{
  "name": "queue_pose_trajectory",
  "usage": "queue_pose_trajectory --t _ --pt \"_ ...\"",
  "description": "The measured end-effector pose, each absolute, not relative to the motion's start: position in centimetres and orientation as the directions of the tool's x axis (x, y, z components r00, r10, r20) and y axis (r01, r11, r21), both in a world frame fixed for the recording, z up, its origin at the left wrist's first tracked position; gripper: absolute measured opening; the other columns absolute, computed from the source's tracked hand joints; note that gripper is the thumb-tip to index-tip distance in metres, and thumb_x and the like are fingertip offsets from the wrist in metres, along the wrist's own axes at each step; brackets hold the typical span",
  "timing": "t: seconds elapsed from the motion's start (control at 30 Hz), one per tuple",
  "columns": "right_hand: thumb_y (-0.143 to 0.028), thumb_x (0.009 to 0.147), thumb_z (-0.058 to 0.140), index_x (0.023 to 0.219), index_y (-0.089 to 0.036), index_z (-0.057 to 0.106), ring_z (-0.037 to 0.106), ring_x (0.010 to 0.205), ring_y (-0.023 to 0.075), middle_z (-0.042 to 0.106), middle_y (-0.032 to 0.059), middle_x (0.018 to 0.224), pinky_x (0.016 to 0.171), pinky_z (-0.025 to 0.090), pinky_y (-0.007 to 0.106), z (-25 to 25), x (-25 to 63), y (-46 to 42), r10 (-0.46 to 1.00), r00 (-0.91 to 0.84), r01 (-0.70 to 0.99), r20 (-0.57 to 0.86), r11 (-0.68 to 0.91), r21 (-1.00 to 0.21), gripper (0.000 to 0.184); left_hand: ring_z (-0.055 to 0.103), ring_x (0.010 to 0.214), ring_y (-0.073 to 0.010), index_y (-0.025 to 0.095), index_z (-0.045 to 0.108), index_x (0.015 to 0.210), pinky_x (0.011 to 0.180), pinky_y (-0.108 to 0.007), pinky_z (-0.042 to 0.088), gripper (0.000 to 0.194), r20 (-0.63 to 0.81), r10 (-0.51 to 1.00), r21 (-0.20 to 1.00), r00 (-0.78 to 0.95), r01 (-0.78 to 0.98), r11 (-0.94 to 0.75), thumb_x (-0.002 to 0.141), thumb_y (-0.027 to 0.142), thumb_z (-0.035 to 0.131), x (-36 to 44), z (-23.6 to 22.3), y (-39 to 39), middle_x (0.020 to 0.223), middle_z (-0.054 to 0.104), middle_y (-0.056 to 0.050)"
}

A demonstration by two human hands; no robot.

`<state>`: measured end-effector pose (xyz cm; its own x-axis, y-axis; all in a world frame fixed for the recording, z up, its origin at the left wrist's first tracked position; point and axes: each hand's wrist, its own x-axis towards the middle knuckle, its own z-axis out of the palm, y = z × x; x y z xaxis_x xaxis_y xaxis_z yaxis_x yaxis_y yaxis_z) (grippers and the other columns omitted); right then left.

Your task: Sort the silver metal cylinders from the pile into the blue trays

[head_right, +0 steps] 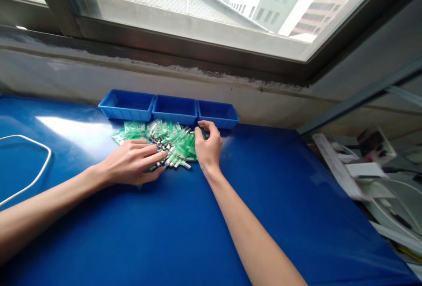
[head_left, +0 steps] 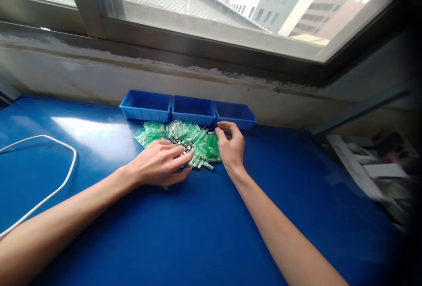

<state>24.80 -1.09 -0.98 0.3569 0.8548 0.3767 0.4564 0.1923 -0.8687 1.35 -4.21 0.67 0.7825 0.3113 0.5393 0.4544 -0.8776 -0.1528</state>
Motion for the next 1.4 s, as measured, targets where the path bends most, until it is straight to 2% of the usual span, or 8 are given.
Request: queue_pose_trajectory --t 0.2,0.3,0.67,0.8,0.93,1.07,1.23,1.4 --pt "-0.032 0.084 0.062 0.101 -0.022 0.072 0.065 0.107 0.0268 0.074 0.0069 0.109 0.094 0.048 0.042 -1.0 23.0 -0.7 0.840 0.359 0.459 0.406 0.220 -0.861 0.021 0.053 0.052 -0.0140 0.016 0.063 0.105 0.051 -0.031 0.042 0.014 0.656 0.252 -0.248 0.711 0.518 -0.818 0.096 0.025 0.058 1.7 0.3 -3.6 0.068 0.057 0.002" --pt "-0.032 0.084 0.061 0.100 -0.022 0.071 0.065 0.107 0.0268 0.074 0.0070 0.109 0.095 0.048 0.043 -1.1 23.0 -0.5 0.835 0.368 0.461 0.410 0.219 -0.860 0.021 0.059 0.063 -0.0170 0.015 0.064 0.105 0.060 -0.033 0.047 0.016 0.652 0.280 -0.256 0.704 0.552 -0.794 0.096 0.027 0.057 1.9 0.5 -3.5 0.073 0.061 -0.001" --pt "-0.032 0.086 0.059 0.095 -0.022 0.071 0.064 0.105 0.0263 0.074 0.0064 0.105 0.095 0.047 0.041 -1.0 22.7 -0.1 0.829 0.377 0.462 0.413 0.218 -0.860 0.018 0.054 0.061 -0.0144 0.018 0.064 0.091 0.063 -0.029 0.043 0.021 0.691 0.305 -0.252 0.656 0.614 -0.748 0.103 0.022 0.047 3.0 0.5 0.3 0.073 0.057 -0.001" --pt "-0.035 0.089 0.058 0.090 -0.022 0.072 0.063 0.103 0.0269 0.074 0.0069 0.101 0.095 0.046 0.042 -0.7 22.7 -0.5 0.830 0.337 0.538 0.444 0.218 -0.815 0.019 0.060 0.082 -0.0221 0.017 0.066 0.105 0.076 -0.035 0.046 0.023 0.702 0.446 -0.151 0.556 0.727 -0.669 0.104 0.035 0.051 3.5 1.3 1.4 0.093 0.066 -0.009" --pt "-0.034 0.092 0.056 0.088 -0.023 0.071 0.061 0.100 0.0264 0.074 0.0071 0.098 0.096 0.045 0.042 -0.5 22.4 -0.9 0.800 0.260 0.645 0.540 0.272 -0.714 0.019 0.058 0.101 -0.0264 0.017 0.065 0.111 0.085 -0.039 0.046 0.023 0.709 0.497 -0.049 0.500 0.739 -0.672 0.104 0.032 0.049 3.3 1.3 -0.1 0.111 0.068 -0.013" --pt "-0.035 0.093 0.057 0.086 -0.023 0.070 0.063 0.096 0.0255 0.074 0.0059 0.093 0.092 0.047 0.039 -0.3 22.3 -1.1 0.792 0.227 0.641 0.567 0.317 -0.699 0.019 0.056 0.092 -0.0240 0.017 0.065 0.104 0.082 -0.037 0.047 0.019 0.692 0.507 -0.003 0.514 0.704 -0.710 0.103 0.028 0.050 2.3 0.8 -2.1 0.101 0.066 -0.011" --pt "-0.037 0.093 0.059 0.081 -0.022 0.068 0.063 0.082 0.0216 0.070 0.0029 0.084 0.080 0.047 0.035 0.1 23.6 -1.2 0.813 0.145 0.625 0.564 0.367 -0.689 0.021 0.054 0.072 -0.0193 0.019 0.058 0.077 0.069 -0.032 0.045 0.025 0.668 0.522 0.039 0.530 0.676 -0.736 0.100 0.025 0.051 1.7 0.1 -2.3 0.072 0.058 -0.004" --pt "-0.040 0.094 0.057 0.056 -0.024 0.043 0.045 0.056 0.0155 0.046 -0.0017 0.056 0.061 0.036 0.033 0.2 24.7 -1.2 0.785 0.054 0.729 0.617 0.391 -0.561 0.044 0.054 0.062 -0.0161 0.019 0.053 0.067 0.061 -0.030 0.039 0.029 0.677 0.540 0.082 0.500 0.678 -0.731 0.096 0.020 0.052 1.9 -0.3 -1.7 0.063 0.057 -0.001"
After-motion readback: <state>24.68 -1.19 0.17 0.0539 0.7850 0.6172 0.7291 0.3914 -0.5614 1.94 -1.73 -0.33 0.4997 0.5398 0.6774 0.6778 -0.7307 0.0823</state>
